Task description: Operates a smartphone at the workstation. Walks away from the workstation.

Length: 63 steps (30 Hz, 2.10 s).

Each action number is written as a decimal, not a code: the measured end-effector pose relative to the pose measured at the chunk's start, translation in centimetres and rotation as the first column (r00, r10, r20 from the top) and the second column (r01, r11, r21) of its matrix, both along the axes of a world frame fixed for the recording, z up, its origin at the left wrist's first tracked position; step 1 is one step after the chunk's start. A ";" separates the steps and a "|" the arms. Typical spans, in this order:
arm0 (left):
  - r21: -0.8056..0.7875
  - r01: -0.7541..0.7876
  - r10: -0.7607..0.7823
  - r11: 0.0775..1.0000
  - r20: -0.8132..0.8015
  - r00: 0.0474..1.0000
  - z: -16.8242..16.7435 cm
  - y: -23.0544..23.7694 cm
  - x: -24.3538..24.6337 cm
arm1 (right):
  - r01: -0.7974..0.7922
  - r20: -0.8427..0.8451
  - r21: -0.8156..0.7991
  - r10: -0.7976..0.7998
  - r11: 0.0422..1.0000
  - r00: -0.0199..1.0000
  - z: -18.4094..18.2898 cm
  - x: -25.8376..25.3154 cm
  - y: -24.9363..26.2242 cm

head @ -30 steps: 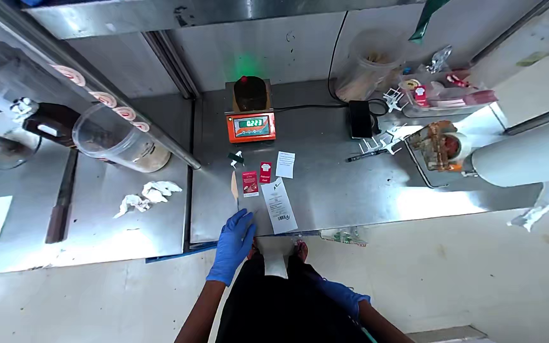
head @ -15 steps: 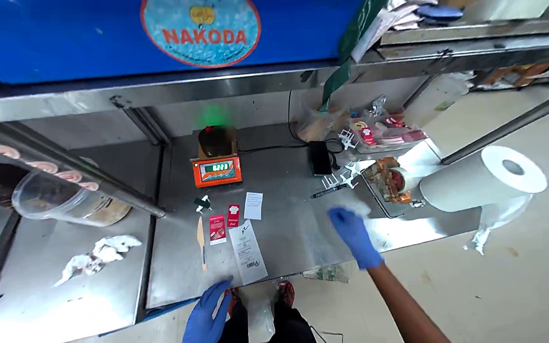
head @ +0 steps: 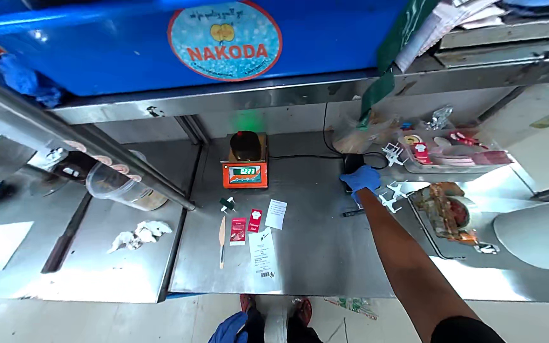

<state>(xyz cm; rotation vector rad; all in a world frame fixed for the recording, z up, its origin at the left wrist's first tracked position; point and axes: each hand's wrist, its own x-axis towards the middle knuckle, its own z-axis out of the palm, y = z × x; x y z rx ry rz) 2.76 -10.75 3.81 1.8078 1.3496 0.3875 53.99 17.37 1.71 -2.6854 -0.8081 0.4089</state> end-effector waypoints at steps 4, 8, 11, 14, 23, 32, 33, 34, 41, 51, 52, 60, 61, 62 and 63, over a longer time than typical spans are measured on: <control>0.043 0.010 -0.011 0.999 0.016 1.000 -0.7 0.9 -0.2 | 0.009 -0.047 0.077 -0.005 0.997 0.999 -0.1 -0.2 0.1; 0.081 -0.014 0.008 0.997 0.081 0.997 -0.2 2.9 0.3 | 0.014 -0.070 0.211 0.001 0.977 0.998 2.0 -0.3 -1.2; 0.055 -0.051 0.036 0.997 0.248 0.968 0.2 5.4 2.0 | -0.070 -0.074 0.342 0.101 0.937 0.992 4.5 -2.4 -3.4; -0.146 -0.055 0.128 0.988 0.559 0.819 1.6 9.4 6.0 | -0.135 -0.235 0.458 0.266 0.879 0.935 6.9 -9.0 -7.9; -0.559 -0.042 0.514 0.828 0.729 0.452 3.3 15.1 8.7 | -0.190 -0.610 0.452 0.458 0.871 0.647 8.1 -31.1 -15.7; -0.634 -0.090 0.589 0.768 0.646 0.485 4.0 14.7 3.3 | -0.060 -0.722 0.591 0.560 0.805 0.406 9.3 -34.5 -18.7; -0.629 -0.068 0.575 0.775 0.655 0.491 3.9 14.7 3.3 | -0.052 -0.708 0.603 0.564 0.796 0.424 9.2 -34.6 -18.8; -0.622 -0.055 0.558 0.781 0.657 0.507 4.0 14.7 3.2 | -0.029 -0.702 0.618 0.568 0.786 0.431 9.1 -34.7 -18.9; -0.556 0.009 0.455 0.831 0.690 0.563 5.1 14.8 3.4 | 0.015 -0.654 0.681 0.599 0.732 0.462 9.7 -34.7 -19.5; -0.565 0.051 0.473 0.823 0.733 0.488 5.8 13.4 4.4 | 0.021 -0.612 0.642 0.496 0.766 0.616 10.4 -33.5 -20.3; -0.567 0.056 0.481 0.822 0.743 0.466 5.8 13.3 4.4 | 0.009 -0.628 0.638 0.513 0.770 0.585 10.5 -33.3 -20.7; -0.600 0.023 0.546 0.800 0.743 0.388 7.0 12.1 4.6 | -0.053 -0.655 0.669 0.621 0.742 0.431 10.7 -33.0 -22.5; -0.596 0.022 0.546 0.803 0.749 0.376 7.0 12.0 4.7 | -0.060 -0.649 0.672 0.626 0.738 0.433 10.8 -33.0 -22.5; -0.591 0.018 0.544 0.806 0.753 0.371 7.0 11.8 4.8 | -0.068 -0.644 0.672 0.626 0.738 0.440 10.8 -32.9 -22.5; -0.592 0.011 0.546 0.806 0.749 0.376 7.0 11.6 4.8 | -0.072 -0.635 0.672 0.623 0.737 0.456 11.0 -32.9 -22.4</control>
